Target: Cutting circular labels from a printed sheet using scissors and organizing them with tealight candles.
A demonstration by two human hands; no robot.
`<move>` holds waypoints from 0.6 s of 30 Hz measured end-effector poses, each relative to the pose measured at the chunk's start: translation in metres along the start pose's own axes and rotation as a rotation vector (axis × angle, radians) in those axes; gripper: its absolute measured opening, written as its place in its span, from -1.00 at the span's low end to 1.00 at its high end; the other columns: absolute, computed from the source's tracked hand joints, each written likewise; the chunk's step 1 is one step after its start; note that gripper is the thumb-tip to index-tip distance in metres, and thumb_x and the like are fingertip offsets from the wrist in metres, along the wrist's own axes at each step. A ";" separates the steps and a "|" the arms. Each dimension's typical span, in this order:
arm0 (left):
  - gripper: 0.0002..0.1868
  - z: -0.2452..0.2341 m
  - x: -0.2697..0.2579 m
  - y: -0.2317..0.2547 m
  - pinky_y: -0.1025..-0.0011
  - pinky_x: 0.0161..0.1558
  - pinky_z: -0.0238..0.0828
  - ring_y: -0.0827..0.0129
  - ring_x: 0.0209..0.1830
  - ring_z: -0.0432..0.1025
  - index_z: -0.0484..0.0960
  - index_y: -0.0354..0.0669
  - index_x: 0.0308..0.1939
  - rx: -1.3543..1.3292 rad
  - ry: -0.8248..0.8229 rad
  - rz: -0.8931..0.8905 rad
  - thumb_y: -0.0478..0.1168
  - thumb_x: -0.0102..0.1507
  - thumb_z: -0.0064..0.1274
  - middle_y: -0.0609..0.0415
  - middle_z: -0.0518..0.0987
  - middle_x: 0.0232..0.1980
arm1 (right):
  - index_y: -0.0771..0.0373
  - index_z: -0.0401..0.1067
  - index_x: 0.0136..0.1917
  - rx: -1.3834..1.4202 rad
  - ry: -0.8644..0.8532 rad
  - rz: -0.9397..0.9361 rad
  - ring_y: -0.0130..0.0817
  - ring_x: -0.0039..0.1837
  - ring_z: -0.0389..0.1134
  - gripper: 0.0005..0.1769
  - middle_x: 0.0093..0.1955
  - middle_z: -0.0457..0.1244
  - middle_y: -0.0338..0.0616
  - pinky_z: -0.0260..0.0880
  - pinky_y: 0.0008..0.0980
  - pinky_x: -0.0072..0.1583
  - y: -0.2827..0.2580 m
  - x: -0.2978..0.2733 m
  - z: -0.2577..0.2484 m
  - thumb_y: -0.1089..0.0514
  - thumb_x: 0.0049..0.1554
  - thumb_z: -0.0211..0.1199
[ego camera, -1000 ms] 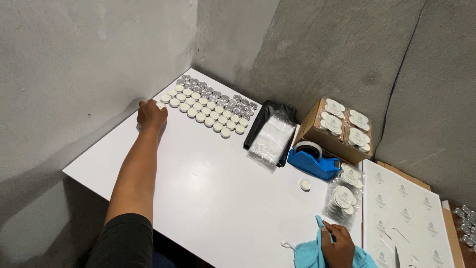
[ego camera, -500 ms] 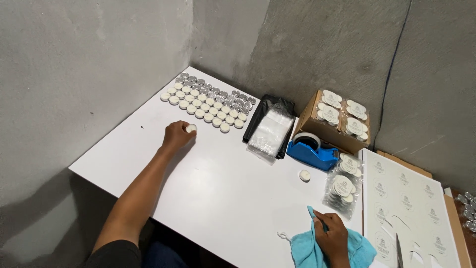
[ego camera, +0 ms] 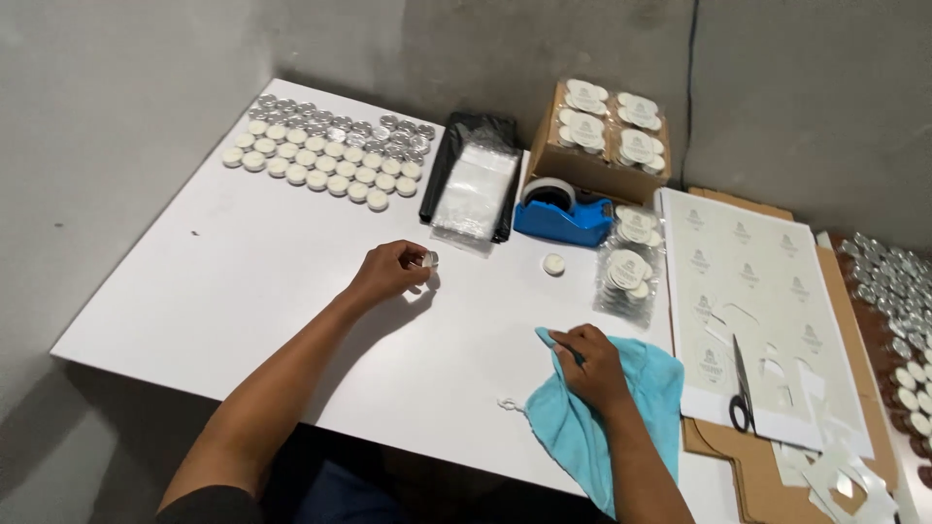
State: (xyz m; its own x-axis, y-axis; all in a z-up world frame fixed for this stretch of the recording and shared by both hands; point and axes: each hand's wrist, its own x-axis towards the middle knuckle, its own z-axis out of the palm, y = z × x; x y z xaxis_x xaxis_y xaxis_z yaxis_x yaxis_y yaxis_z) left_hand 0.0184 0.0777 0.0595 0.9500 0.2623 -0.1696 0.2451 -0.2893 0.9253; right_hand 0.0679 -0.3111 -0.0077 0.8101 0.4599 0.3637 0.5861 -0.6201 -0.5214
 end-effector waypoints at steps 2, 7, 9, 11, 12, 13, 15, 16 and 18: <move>-0.48 0.018 -0.004 0.010 0.25 -0.08 0.58 0.21 -0.09 0.60 0.68 -0.30 0.10 -0.034 -0.070 0.009 -0.20 0.07 0.30 -0.12 0.70 -0.09 | -0.07 0.69 0.08 0.035 -0.008 -0.019 -0.18 -0.03 0.46 -0.74 -0.16 0.39 -0.18 0.47 -0.27 0.02 -0.010 0.004 0.000 0.08 0.13 0.31; -0.47 0.054 -0.006 0.014 0.25 -0.01 0.53 0.21 -0.09 0.56 0.64 -0.37 0.14 -0.181 -0.243 0.011 -0.27 0.09 0.28 -0.15 0.68 -0.10 | 0.12 0.67 0.08 0.219 -0.042 -0.045 -0.09 -0.10 0.48 -0.76 -0.17 0.42 -0.07 0.47 -0.24 -0.06 -0.049 0.022 -0.006 0.19 0.15 0.32; -0.51 0.063 -0.010 0.015 0.28 0.00 0.55 0.27 -0.11 0.57 0.68 -0.31 0.11 -0.201 -0.310 0.010 -0.30 0.09 0.29 -0.11 0.70 -0.12 | 0.15 0.67 0.06 0.354 -0.025 -0.027 -0.13 -0.11 0.48 -0.79 -0.16 0.43 -0.05 0.45 -0.24 -0.08 -0.053 0.029 -0.002 0.23 0.15 0.34; -0.49 0.066 -0.012 0.017 0.27 0.01 0.54 0.29 -0.11 0.54 0.67 -0.31 0.13 -0.218 -0.324 0.020 -0.31 0.09 0.29 -0.12 0.68 -0.12 | 0.16 0.66 0.07 0.388 -0.003 -0.014 -0.15 -0.09 0.48 -0.80 -0.15 0.43 -0.06 0.45 -0.26 -0.07 -0.049 0.037 0.004 0.22 0.16 0.35; -0.48 0.066 -0.014 0.017 0.26 0.02 0.54 0.30 -0.11 0.52 0.65 -0.31 0.15 -0.237 -0.325 0.028 -0.31 0.09 0.30 -0.14 0.66 -0.12 | 0.16 0.66 0.08 0.429 0.010 -0.011 -0.17 -0.07 0.48 -0.80 -0.13 0.44 -0.08 0.45 -0.29 -0.07 -0.048 0.042 0.008 0.21 0.17 0.35; -0.48 0.069 -0.012 0.010 0.26 0.02 0.54 0.30 -0.11 0.52 0.65 -0.31 0.15 -0.234 -0.333 0.026 -0.31 0.09 0.30 -0.14 0.66 -0.12 | 0.16 0.66 0.08 0.428 0.014 -0.004 -0.17 -0.07 0.48 -0.80 -0.13 0.44 -0.08 0.45 -0.29 -0.07 -0.053 0.043 0.011 0.21 0.17 0.35; -0.49 0.072 -0.006 -0.002 0.31 -0.03 0.53 0.32 -0.16 0.52 0.67 -0.33 0.13 -0.266 -0.343 0.078 -0.32 0.08 0.32 -0.15 0.67 -0.16 | 0.26 0.64 0.06 0.534 0.090 -0.076 -0.17 -0.05 0.48 -0.81 -0.12 0.42 -0.04 0.46 -0.30 -0.06 -0.061 0.052 0.018 0.29 0.17 0.34; -0.49 0.072 -0.008 0.000 0.31 -0.03 0.53 0.32 -0.16 0.52 0.67 -0.33 0.13 -0.262 -0.345 0.080 -0.32 0.08 0.32 -0.15 0.67 -0.16 | 0.26 0.64 0.06 0.534 0.094 -0.076 -0.17 -0.05 0.48 -0.81 -0.12 0.42 -0.04 0.46 -0.30 -0.06 -0.067 0.055 0.020 0.29 0.17 0.34; -0.51 0.074 -0.013 0.005 0.34 -0.06 0.53 0.34 -0.17 0.51 0.68 -0.37 0.11 -0.311 -0.361 0.080 -0.36 0.09 0.30 -0.17 0.68 -0.18 | 0.28 0.64 0.07 0.605 0.145 -0.138 -0.24 -0.05 0.47 -0.81 -0.11 0.42 -0.06 0.46 -0.33 -0.06 -0.077 0.060 0.025 0.31 0.18 0.32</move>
State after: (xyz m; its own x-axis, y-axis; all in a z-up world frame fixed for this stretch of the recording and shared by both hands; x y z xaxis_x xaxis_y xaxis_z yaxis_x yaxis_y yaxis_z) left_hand 0.0212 0.0052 0.0410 0.9835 -0.1017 -0.1499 0.1514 0.0077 0.9884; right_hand 0.0710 -0.2199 0.0353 0.7461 0.3927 0.5378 0.6081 -0.0728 -0.7905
